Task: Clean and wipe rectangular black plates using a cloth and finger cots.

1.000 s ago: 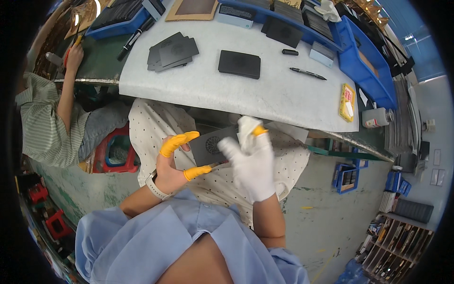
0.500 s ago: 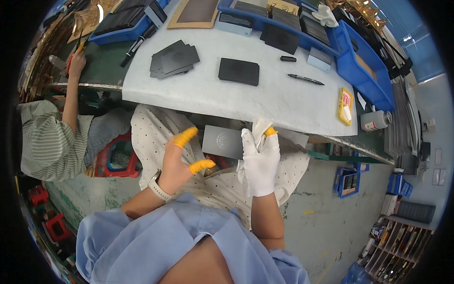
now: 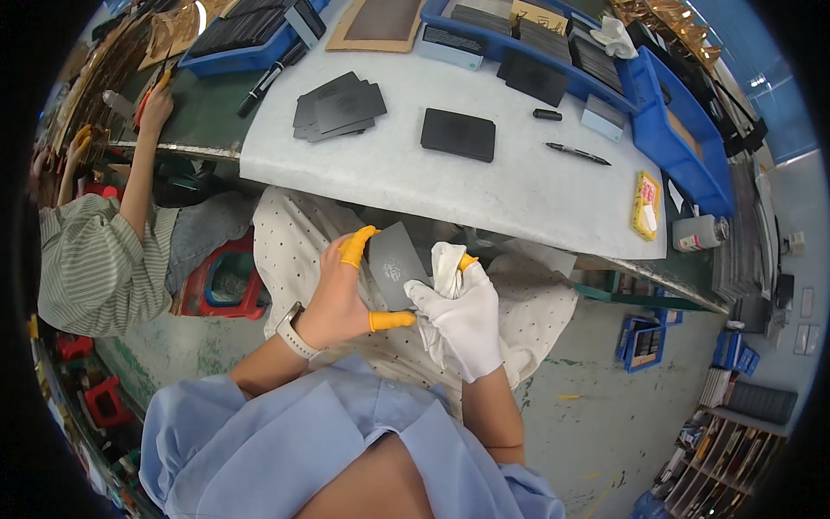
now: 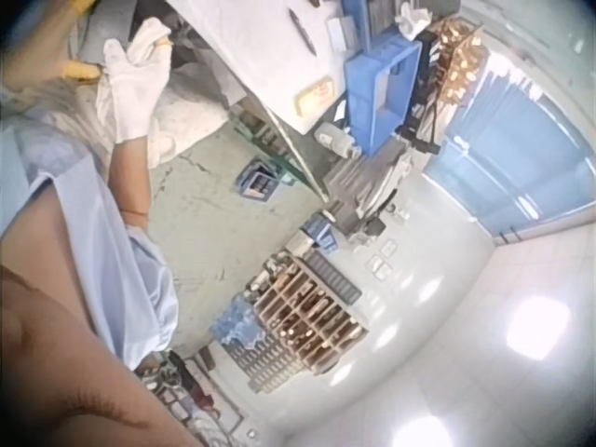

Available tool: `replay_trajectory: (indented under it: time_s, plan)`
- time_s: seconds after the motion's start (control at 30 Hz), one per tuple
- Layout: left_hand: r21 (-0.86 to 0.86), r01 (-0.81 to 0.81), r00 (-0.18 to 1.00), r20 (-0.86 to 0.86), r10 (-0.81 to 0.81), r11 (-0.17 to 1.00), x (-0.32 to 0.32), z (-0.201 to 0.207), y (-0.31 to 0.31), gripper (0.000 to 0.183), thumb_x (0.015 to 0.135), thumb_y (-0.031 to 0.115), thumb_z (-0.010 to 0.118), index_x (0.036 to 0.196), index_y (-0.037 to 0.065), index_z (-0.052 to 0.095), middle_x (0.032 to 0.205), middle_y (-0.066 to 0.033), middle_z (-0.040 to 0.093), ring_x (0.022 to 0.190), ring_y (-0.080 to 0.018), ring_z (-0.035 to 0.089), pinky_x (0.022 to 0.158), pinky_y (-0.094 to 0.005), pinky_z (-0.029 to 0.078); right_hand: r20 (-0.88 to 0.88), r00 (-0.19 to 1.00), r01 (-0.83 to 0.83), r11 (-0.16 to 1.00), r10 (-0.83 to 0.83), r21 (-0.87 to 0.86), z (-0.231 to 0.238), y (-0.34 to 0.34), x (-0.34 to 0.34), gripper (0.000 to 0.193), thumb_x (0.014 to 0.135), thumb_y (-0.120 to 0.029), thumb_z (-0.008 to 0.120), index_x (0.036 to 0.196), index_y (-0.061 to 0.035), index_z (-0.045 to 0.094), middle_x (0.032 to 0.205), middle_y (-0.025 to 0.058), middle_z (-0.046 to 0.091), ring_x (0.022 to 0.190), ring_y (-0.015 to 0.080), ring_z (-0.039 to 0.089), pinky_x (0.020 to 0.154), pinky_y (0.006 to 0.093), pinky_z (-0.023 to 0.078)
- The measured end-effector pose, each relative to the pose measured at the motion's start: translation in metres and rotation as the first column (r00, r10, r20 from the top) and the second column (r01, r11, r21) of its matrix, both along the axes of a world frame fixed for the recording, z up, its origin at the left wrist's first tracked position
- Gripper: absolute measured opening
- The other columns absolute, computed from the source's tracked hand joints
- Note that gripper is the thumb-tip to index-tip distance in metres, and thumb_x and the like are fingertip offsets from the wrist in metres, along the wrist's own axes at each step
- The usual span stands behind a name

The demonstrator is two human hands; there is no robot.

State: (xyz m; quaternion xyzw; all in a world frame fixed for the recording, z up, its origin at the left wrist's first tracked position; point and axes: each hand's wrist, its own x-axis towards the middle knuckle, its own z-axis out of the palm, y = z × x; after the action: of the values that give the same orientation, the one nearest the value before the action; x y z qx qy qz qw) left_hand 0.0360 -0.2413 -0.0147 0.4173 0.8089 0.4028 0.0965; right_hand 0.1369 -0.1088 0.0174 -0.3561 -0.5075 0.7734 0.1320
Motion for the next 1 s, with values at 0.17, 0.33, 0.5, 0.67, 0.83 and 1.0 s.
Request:
replay_trajectory:
  time_s: [0.17,0.33,0.5,0.67,0.83,1.0]
  plan:
    - [0.074,0.141,0.983,0.11,-0.149,0.987,-0.005,0.005,-0.006,0.09,0.057,0.039,0.083,0.125,-0.003,0.042,0.123,-0.0193,0.045,0.12,-0.0388,0.034,0.101,-0.0473,0.026,-0.001,0.997,-0.076,0.995,0.076,-0.065,0.001,0.002,-0.004,0.048,0.076,0.01,0.066,0.119,0.0062,0.045,0.108,0.0079,0.055,0.088,0.0094,0.057,0.071,0.0231,0.05]
    - [0.091,0.304,0.94,0.133,-0.314,0.948,0.01,0.002,-0.008,0.089,0.056,0.038,0.083,0.125,-0.001,0.043,0.124,-0.019,0.044,0.122,-0.0382,0.032,0.101,-0.047,0.027,-0.099,0.992,0.087,0.99,-0.076,0.11,-0.015,0.023,-0.022,0.035,0.08,0.004,0.064,0.112,0.0031,0.05,0.097,0.0058,0.059,0.078,0.0105,0.06,0.066,0.024,0.052]
    - [0.11,0.299,0.926,0.205,-0.316,0.948,0.011,0.009,-0.009,0.088,0.055,0.037,0.084,0.124,-0.001,0.044,0.12,-0.0192,0.045,0.123,-0.0371,0.031,0.101,-0.0464,0.026,-0.056,0.967,0.254,0.961,-0.249,0.11,-0.004,0.039,-0.018,0.027,0.084,-0.004,0.063,0.108,-0.0023,0.05,0.086,0.0044,0.058,0.07,0.0091,0.059,0.058,0.0224,0.049]
    - [0.126,0.237,0.953,0.16,-0.256,0.963,0.012,0.008,-0.005,0.087,0.054,0.037,0.084,0.122,-0.001,0.044,0.12,-0.0178,0.046,0.122,-0.036,0.033,0.101,-0.0458,0.026,-0.081,0.966,-0.231,0.958,0.247,0.169,0.004,0.017,-0.01,0.041,0.08,0.004,0.066,0.117,-0.0015,0.049,0.094,-0.0006,0.053,0.087,0.0082,0.056,0.077,0.0231,0.046]
    - [0.133,0.227,0.958,0.147,-0.246,0.965,0.013,0.01,-0.007,0.089,0.054,0.037,0.084,0.123,-0.001,0.042,0.118,-0.0177,0.046,0.12,-0.0356,0.035,0.101,-0.0454,0.026,-0.009,0.979,0.201,0.961,-0.203,0.189,-0.001,0.03,-0.022,0.022,0.087,-0.008,0.061,0.107,-0.0034,0.053,0.077,0.0006,0.056,0.058,0.0058,0.053,0.047,0.018,0.039]
    - [0.11,0.027,0.984,0.174,-0.046,0.994,0.016,0.006,-0.007,0.09,0.055,0.036,0.084,0.124,-0.001,0.041,0.121,-0.0199,0.043,0.119,-0.037,0.035,0.101,-0.0452,0.026,0.029,0.984,0.172,0.981,-0.176,0.09,0.006,0.017,-0.008,0.03,0.084,-0.002,0.063,0.111,-0.0029,0.051,0.081,-0.0003,0.056,0.062,0.0054,0.053,0.053,0.0183,0.042]
